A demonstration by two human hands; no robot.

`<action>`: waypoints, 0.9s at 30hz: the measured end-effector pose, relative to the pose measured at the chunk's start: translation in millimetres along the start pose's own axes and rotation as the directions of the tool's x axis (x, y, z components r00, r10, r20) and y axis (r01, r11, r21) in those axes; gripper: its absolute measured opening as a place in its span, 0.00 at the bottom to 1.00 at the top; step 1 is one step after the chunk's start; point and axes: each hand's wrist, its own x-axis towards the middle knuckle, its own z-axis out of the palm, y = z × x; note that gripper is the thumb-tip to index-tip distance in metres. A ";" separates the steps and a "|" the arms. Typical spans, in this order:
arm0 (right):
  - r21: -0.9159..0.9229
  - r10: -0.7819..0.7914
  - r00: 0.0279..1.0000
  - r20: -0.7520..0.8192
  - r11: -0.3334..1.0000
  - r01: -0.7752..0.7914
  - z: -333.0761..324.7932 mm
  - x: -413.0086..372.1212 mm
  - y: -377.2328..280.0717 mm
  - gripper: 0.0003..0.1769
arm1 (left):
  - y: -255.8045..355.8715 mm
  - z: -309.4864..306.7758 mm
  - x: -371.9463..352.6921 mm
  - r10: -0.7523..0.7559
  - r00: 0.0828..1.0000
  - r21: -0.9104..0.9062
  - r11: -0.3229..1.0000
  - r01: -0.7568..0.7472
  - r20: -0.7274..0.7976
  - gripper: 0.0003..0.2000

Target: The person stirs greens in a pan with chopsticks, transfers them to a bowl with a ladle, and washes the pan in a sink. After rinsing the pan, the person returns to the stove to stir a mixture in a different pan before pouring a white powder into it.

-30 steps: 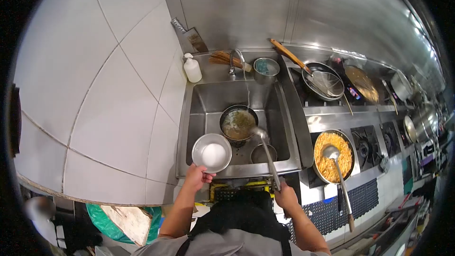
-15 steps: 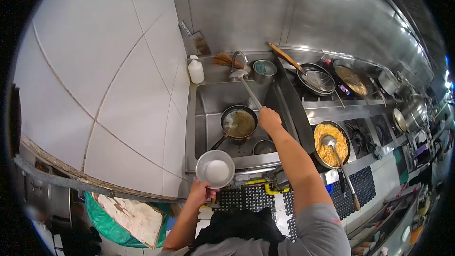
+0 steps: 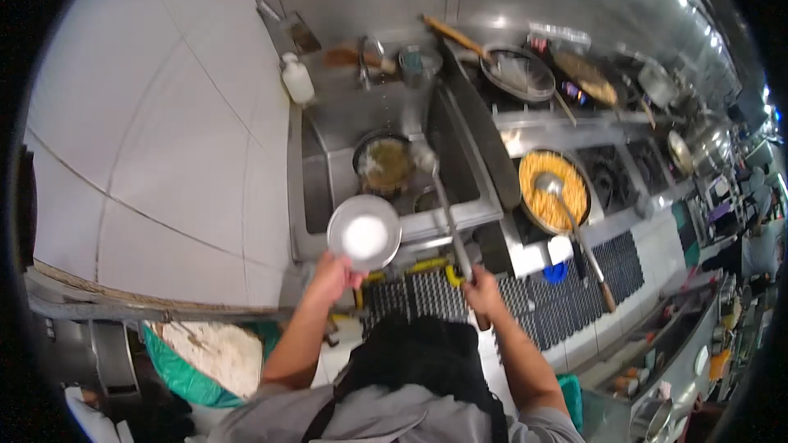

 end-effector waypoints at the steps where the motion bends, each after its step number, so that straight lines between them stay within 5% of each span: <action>1: 0.180 0.103 0.993 0.059 0.977 -0.112 -16.6 -15.3 -16.8 0.13 | 6.9 14.6 5.3 -0.029 0.999 0.026 0.999 0.030 -0.014 0.14; 2: 0.349 0.194 0.973 0.127 0.909 -0.227 -32.0 -35.8 -28.9 0.13 | 12.3 32.4 6.3 -0.056 0.998 0.054 0.997 0.058 -0.025 0.15; 6: 0.549 0.151 0.970 0.191 0.803 -0.233 -109.5 -121.5 -64.9 0.09 | 19.0 105.9 22.2 -0.153 0.987 0.042 0.988 0.151 0.041 0.20; 8: 0.237 0.322 0.946 0.033 0.917 -0.321 -149.1 -163.2 -74.3 0.07 | 14.7 147.2 27.9 -0.172 0.979 0.055 0.985 0.166 0.109 0.21; 10: -0.060 0.074 0.990 -0.120 0.995 -0.082 -173.5 -198.7 -59.7 0.07 | 5.4 190.8 28.1 -0.210 0.965 -0.002 0.977 0.214 0.159 0.17; 11: -0.008 0.184 0.974 -0.135 0.982 -0.187 -184.9 -212.9 -57.2 0.09 | 1.2 211.7 26.0 -0.208 0.964 -0.011 0.977 0.212 0.168 0.17; 14: -0.379 0.094 0.980 -0.176 0.912 -0.156 -218.7 -232.9 -76.4 0.10 | -30.2 260.2 28.8 -0.193 0.956 -0.088 0.972 0.217 0.221 0.16; 20: -0.662 0.055 0.993 -0.102 0.742 -0.109 -243.7 -228.1 -38.2 0.13 | -71.8 305.6 18.4 -0.170 0.962 -0.182 0.961 0.210 0.213 0.16; 24: -0.530 0.114 0.993 0.012 0.843 -0.091 -232.1 -223.5 -23.6 0.12 | -85.5 287.6 23.9 -0.143 0.964 -0.183 0.966 0.185 0.224 0.17; 27: -0.212 0.429 0.881 0.201 0.897 -0.389 -216.3 -215.4 -41.3 0.09 | -89.3 268.5 20.5 -0.137 0.985 -0.135 0.979 0.150 0.106 0.22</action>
